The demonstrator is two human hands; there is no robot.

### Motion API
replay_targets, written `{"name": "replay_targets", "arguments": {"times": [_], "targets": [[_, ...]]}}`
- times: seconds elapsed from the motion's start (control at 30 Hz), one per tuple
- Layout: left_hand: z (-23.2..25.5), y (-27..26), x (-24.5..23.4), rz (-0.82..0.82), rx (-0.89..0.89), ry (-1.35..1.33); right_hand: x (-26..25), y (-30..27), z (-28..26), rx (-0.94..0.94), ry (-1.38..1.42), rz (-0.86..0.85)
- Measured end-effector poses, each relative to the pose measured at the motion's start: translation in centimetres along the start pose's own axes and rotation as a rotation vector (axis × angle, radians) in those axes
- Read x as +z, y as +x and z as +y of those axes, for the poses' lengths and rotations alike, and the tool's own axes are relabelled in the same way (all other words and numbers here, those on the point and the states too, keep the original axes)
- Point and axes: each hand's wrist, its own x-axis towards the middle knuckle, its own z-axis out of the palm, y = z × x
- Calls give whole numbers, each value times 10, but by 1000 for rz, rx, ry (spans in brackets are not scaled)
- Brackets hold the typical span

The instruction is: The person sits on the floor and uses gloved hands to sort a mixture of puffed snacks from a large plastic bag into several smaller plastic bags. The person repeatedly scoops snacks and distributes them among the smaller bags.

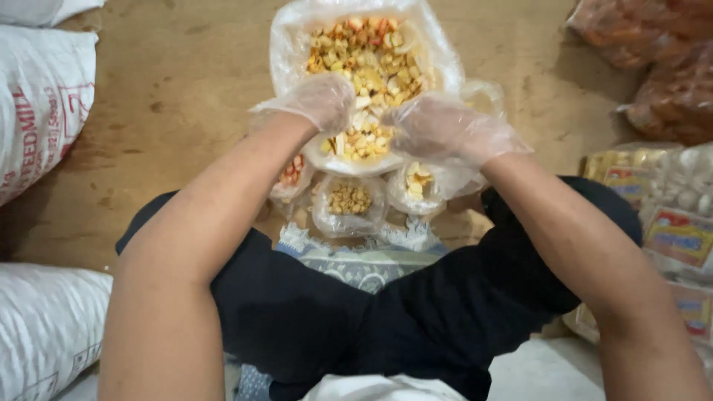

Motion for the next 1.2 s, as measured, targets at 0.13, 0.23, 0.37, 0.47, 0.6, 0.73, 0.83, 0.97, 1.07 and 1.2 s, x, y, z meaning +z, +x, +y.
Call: {"name": "replay_targets", "arguments": {"times": [0.13, 0.23, 0.37, 0.47, 0.6, 0.73, 0.83, 0.97, 1.07, 1.2], "targets": [[-65, 87, 40, 402, 504, 488, -23, -3, -10, -2, -90, 63], [-63, 75, 50, 406, 465, 696, -29, -4, -6, 25, -131, 80], [-39, 22, 1, -178, 401, -153, -32, 0, -4, 38, -194, 92], [-46, 37, 43, 437, 693, 934, -22, 5, 6, 59, -207, 71], [-36, 27, 37, 227, 607, 671, -18, 8, 23, 97, -250, 47], [-38, 50, 56, 14, 462, 989, 2, 43, 75, 25, -489, 139], [-66, 78, 76, 272, 559, 736, 8, 69, 109, -84, -720, 230], [-22, 24, 32, 122, 418, 737, 10, 74, 122, -84, -664, 232], [31, 12, -17, 0, 359, 412, 1, 63, 115, -120, -593, 215], [74, -15, -56, -179, 262, -85, -17, 56, 90, -90, -228, 192]]}}
